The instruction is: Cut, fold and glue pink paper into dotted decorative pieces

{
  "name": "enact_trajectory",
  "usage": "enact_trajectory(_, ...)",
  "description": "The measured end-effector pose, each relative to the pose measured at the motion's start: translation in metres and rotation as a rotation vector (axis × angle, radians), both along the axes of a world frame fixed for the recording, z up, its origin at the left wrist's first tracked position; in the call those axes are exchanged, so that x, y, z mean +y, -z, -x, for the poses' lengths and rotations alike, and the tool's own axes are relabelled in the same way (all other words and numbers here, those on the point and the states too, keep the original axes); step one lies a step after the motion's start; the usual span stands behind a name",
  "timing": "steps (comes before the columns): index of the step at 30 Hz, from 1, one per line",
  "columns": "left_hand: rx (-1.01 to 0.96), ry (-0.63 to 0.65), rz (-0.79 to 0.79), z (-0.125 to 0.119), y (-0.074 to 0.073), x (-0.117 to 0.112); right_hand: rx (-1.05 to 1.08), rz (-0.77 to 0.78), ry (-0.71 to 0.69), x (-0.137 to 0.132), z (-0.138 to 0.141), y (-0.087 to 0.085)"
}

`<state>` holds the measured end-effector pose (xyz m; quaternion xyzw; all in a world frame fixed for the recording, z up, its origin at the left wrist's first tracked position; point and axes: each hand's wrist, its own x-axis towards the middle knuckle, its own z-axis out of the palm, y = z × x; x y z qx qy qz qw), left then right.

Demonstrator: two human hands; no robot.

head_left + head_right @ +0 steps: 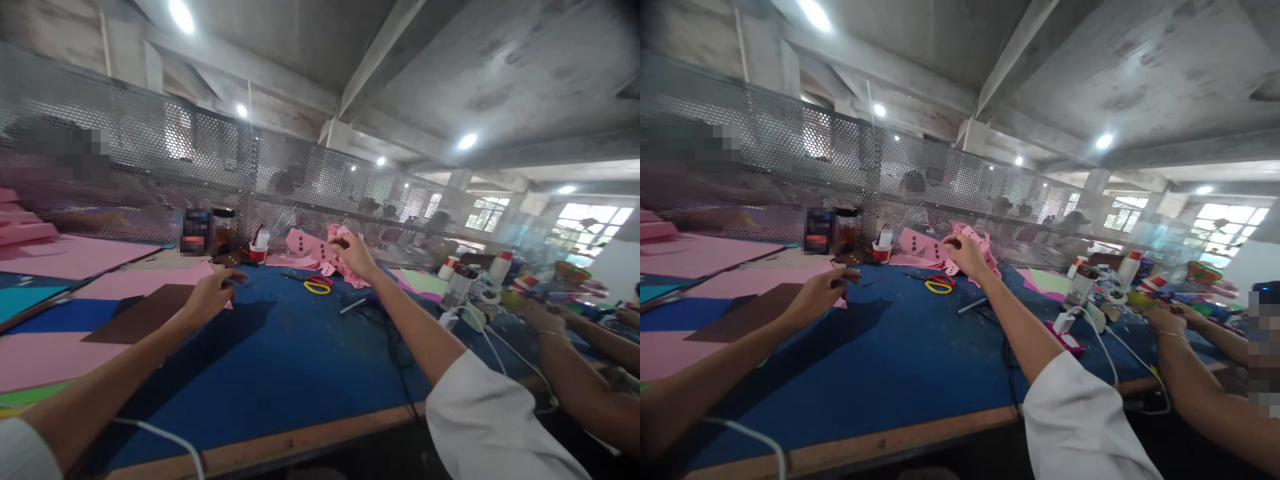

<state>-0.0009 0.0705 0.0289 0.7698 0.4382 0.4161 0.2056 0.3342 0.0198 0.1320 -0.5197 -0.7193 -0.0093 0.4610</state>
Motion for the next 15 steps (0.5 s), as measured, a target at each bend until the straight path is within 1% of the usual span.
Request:
enact_trajectory(2,0.03,-0.01,-0.001,0.0,0.001,0.001,-0.01,-0.02,0.079,0.008,-0.03,-0.021)
enact_trajectory(3,0.046,-0.016,0.009,0.0,0.001,0.002,-0.016,-0.026,0.122,0.012,-0.045,-0.029)
enact_trajectory(4,0.057,-0.018,0.022,0.0,0.001,0.002,-0.02,-0.028,0.168,0.016,-0.059,-0.036)
enact_trajectory(6,0.059,-0.01,0.041,0.0,0.001,0.001,-0.026,-0.023,0.261,0.025,-0.086,-0.042)
enact_trajectory(8,0.056,0.011,0.055,-0.001,0.001,0.0,-0.037,0.001,0.329,0.035,-0.108,-0.042)
enact_trajectory(10,0.046,0.024,0.084,-0.002,0.003,0.0,-0.055,0.042,0.369,0.045,-0.126,-0.037)
enact_trajectory(15,0.03,0.032,0.098,-0.001,0.01,0.005,-0.102,0.132,0.388,0.073,-0.152,-0.019)
